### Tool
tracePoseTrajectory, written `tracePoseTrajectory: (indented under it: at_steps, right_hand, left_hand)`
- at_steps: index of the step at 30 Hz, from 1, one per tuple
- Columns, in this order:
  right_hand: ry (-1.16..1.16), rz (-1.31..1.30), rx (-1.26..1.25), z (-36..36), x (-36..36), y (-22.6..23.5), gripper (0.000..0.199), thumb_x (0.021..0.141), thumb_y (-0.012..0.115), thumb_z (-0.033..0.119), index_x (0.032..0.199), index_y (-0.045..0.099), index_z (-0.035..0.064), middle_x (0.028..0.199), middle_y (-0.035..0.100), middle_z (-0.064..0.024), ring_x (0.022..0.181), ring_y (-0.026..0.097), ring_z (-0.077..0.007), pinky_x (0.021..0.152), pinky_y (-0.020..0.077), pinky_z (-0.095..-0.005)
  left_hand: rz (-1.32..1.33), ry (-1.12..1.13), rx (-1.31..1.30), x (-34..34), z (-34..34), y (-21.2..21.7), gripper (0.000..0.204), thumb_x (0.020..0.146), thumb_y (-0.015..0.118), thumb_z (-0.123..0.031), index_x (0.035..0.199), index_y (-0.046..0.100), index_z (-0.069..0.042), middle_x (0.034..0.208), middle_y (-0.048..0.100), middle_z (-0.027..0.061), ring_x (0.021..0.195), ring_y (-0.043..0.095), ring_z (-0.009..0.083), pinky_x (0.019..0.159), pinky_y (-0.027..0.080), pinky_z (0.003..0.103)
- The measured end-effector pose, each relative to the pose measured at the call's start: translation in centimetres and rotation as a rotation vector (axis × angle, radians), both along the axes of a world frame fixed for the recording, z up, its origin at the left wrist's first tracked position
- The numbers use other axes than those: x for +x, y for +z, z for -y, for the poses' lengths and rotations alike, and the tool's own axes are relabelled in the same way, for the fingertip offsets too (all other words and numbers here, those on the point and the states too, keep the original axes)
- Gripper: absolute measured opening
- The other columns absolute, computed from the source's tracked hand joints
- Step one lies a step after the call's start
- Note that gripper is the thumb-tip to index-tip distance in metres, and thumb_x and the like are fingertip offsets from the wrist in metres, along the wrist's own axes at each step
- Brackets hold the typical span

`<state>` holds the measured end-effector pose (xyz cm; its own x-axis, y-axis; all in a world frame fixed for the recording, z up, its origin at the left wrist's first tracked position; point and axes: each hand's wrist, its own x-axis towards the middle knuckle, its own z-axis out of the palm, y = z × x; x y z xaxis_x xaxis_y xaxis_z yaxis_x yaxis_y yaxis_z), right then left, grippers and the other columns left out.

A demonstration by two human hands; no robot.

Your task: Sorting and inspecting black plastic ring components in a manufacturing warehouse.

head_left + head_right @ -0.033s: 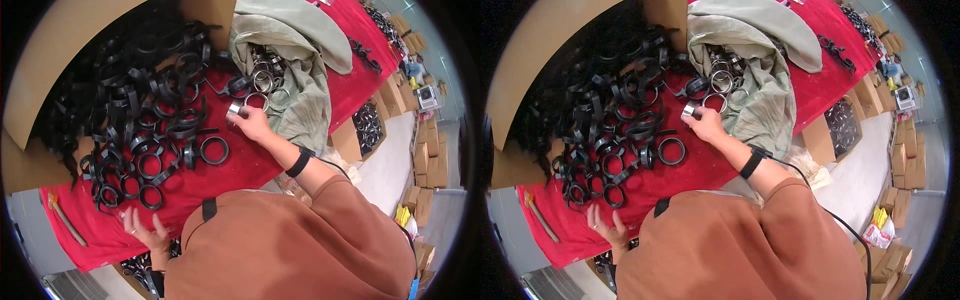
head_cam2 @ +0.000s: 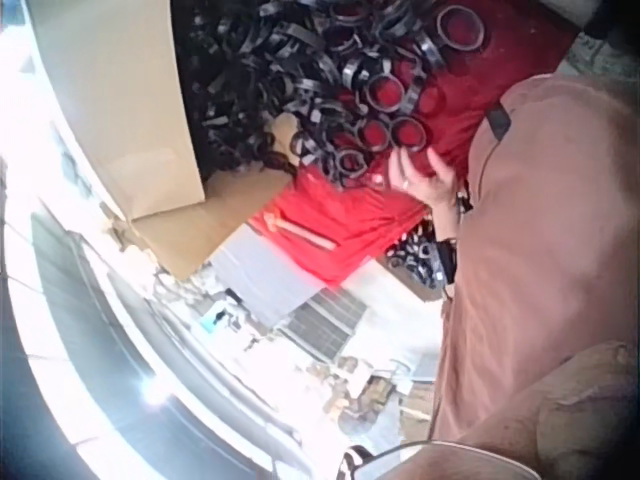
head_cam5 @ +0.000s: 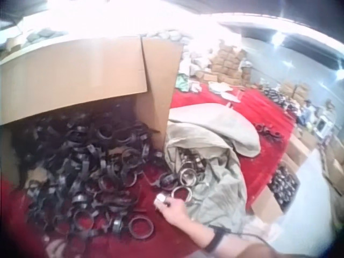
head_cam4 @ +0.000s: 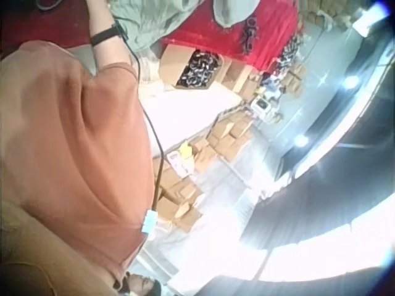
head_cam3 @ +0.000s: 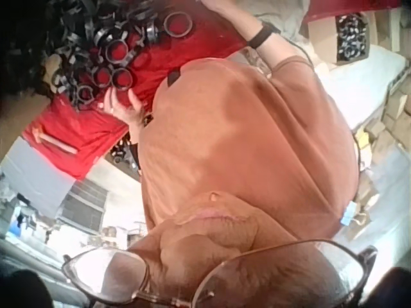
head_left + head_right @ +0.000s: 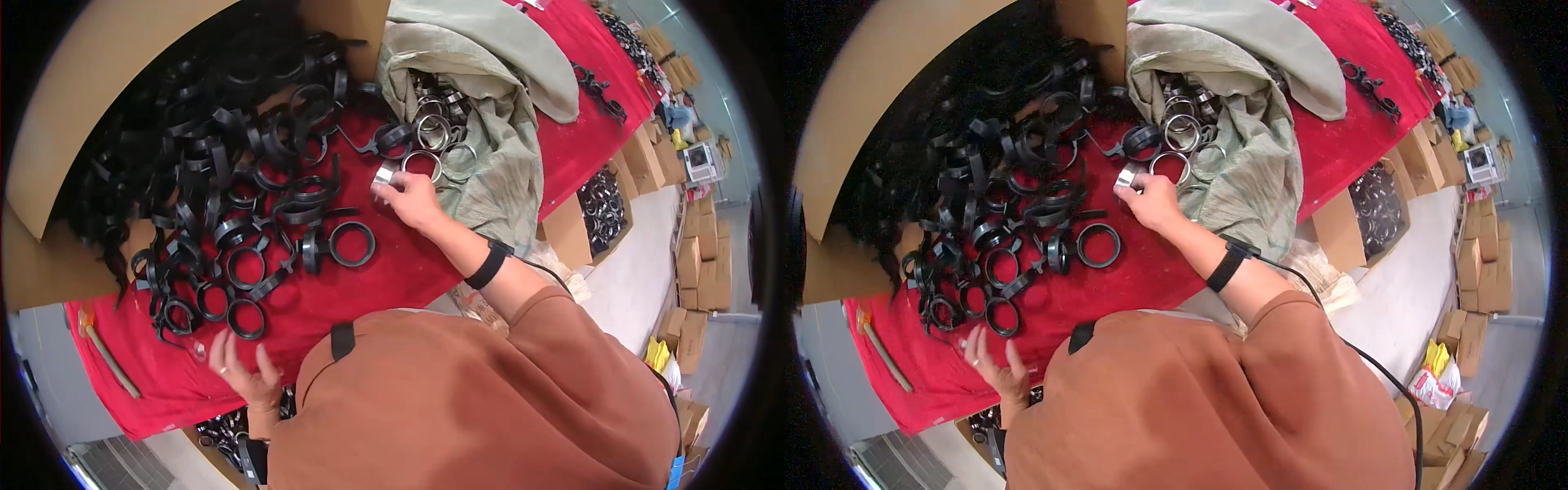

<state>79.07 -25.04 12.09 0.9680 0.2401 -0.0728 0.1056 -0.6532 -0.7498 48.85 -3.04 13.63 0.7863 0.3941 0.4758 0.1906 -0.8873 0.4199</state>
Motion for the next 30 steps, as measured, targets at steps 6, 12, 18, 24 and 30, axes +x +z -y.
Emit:
tracePoseTrajectory:
  at_steps: [6, 12, 18, 24, 30]
  right_hand:
    - [0.445, -0.745, 0.581, -3.9, -4.9, 7.8, 0.017, 0.085, 0.062, 0.019, 0.089, 0.064, 0.0030, 0.069, 0.062, 0.0000, 0.055, 0.053, -0.0046, 0.048, 0.0419, -0.0194]
    - [0.642, -0.772, 0.480, -5.0, -7.6, 9.9, 0.020, 0.086, 0.060, 0.022, 0.084, 0.062, 0.0018, 0.070, 0.059, -0.0008, 0.059, 0.054, -0.0063, 0.051, 0.0435, -0.0223]
    - [0.692, 0.168, -0.554, 0.0, -1.5, 5.5, 0.022, 0.077, 0.065, 0.021, 0.077, 0.059, 0.0006, 0.077, 0.063, -0.0161, 0.073, 0.062, -0.0340, 0.061, 0.0477, -0.0431]
    - [0.617, 0.294, -0.506, -1.2, -1.6, 3.7, 0.042, 0.070, 0.073, 0.025, 0.099, 0.054, -0.0002, 0.100, 0.057, -0.0225, 0.088, 0.057, -0.0397, 0.076, 0.0474, -0.0441]
    - [0.928, 0.359, -0.230, -3.7, -5.4, 1.4, 0.120, 0.050, 0.084, 0.041, 0.141, 0.015, 0.0057, 0.141, 0.014, -0.0305, 0.125, 0.024, -0.0490, 0.102, 0.0251, -0.0540]
  left_hand:
    - [-0.037, -0.307, -0.507, 7.1, 3.0, 5.3, 0.042, 0.073, 0.066, -0.002, 0.113, 0.054, 0.002, 0.111, 0.054, 0.0188, 0.104, 0.052, 0.0319, 0.088, 0.043, 0.037]
    - [-0.070, -0.381, -0.649, 6.5, 3.1, 4.9, 0.007, 0.076, 0.063, 0.002, 0.080, 0.058, 0.000, 0.079, 0.060, 0.0108, 0.073, 0.058, 0.0231, 0.067, 0.046, 0.032]
    - [-0.302, -0.216, -0.222, 1.5, 1.5, 4.2, 0.012, 0.071, 0.064, -0.002, 0.075, 0.052, -0.003, 0.076, 0.055, 0.0103, 0.074, 0.053, 0.0288, 0.068, 0.044, 0.037]
    - [-0.622, 0.002, 0.077, -5.2, 0.6, 0.8, 0.014, 0.073, 0.062, -0.016, 0.075, 0.056, -0.004, 0.075, 0.057, 0.0116, 0.079, 0.056, 0.0283, 0.078, 0.040, 0.041]
    - [-0.598, 0.121, 0.099, -5.8, -0.8, -1.5, 0.013, 0.073, 0.063, -0.018, 0.075, 0.058, -0.006, 0.076, 0.057, 0.0091, 0.079, 0.055, 0.0253, 0.075, 0.039, 0.040]
